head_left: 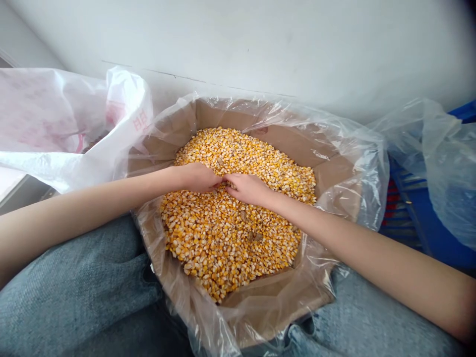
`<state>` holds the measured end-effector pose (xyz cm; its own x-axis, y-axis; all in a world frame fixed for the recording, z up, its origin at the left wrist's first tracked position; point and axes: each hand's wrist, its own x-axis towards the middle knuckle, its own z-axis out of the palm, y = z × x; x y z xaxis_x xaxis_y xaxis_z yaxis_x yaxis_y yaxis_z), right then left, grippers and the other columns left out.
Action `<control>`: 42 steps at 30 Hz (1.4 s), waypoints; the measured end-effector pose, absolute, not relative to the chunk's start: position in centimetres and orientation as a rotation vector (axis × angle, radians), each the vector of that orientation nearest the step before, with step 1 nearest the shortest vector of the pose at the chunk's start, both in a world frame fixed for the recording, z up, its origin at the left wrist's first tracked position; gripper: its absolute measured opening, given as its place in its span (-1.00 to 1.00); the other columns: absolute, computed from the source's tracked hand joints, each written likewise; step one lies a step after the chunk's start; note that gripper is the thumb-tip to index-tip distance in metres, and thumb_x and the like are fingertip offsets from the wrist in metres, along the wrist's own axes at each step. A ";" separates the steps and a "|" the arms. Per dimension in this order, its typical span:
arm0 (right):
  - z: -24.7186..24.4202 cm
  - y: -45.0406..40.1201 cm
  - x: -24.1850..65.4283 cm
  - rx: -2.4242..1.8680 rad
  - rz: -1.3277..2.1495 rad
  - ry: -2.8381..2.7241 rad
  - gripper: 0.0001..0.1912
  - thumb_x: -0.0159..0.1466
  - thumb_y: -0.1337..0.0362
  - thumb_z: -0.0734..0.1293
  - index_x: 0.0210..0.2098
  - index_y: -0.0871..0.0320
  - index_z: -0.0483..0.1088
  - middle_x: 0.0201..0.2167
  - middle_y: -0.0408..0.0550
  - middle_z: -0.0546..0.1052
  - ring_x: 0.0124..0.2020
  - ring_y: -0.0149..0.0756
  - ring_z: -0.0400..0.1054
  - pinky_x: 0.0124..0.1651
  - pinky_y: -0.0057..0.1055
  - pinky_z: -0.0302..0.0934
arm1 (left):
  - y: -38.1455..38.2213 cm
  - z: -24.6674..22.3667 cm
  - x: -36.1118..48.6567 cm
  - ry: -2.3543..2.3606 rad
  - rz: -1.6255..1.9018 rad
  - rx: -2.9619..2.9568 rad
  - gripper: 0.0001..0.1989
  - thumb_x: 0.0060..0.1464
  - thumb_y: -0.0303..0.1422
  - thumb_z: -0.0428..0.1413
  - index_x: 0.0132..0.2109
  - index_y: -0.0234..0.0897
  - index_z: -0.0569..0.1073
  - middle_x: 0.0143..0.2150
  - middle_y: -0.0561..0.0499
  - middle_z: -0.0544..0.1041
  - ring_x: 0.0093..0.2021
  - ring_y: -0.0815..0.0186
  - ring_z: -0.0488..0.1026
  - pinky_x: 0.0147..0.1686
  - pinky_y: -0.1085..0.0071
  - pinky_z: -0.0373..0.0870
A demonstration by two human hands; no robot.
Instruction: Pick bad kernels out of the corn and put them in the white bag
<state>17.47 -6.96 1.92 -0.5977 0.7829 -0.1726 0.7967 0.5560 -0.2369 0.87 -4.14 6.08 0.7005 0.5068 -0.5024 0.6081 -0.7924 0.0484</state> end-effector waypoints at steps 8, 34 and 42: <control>2.0 -7.0 17.4 1.402 -0.459 2.682 -0.69 0.19 0.21 0.06 -0.12 0.17 0.23 -0.18 -0.01 0.39 -0.19 -0.27 0.27 -0.20 -0.40 0.10 | -3.7 6.2 0.5 0.960 -0.673 2.660 -0.70 0.03 -0.24 -0.15 -0.11 -0.17 0.31 -0.25 -0.03 0.46 -0.30 0.30 0.38 -0.27 0.40 0.21; 2.0 -7.1 17.5 1.398 -0.483 2.721 -0.68 0.19 0.21 0.07 -0.09 0.13 0.21 -0.16 -0.04 0.39 -0.18 -0.29 0.27 -0.19 -0.40 0.10 | -4.2 5.1 0.7 0.804 -0.706 2.712 -0.69 0.01 -0.28 -0.14 -0.08 -0.19 0.29 -0.27 -0.05 0.47 -0.34 0.31 0.39 -0.32 0.43 0.23; 2.1 -7.0 17.4 1.377 -0.433 2.716 -0.69 0.19 0.20 0.05 -0.14 0.15 0.23 -0.21 -0.02 0.40 -0.22 -0.27 0.28 -0.24 -0.39 0.11 | -3.5 5.9 0.4 0.852 -0.684 2.669 -0.72 0.02 -0.24 -0.16 -0.17 -0.16 0.34 -0.28 -0.01 0.46 -0.35 0.30 0.38 -0.34 0.42 0.21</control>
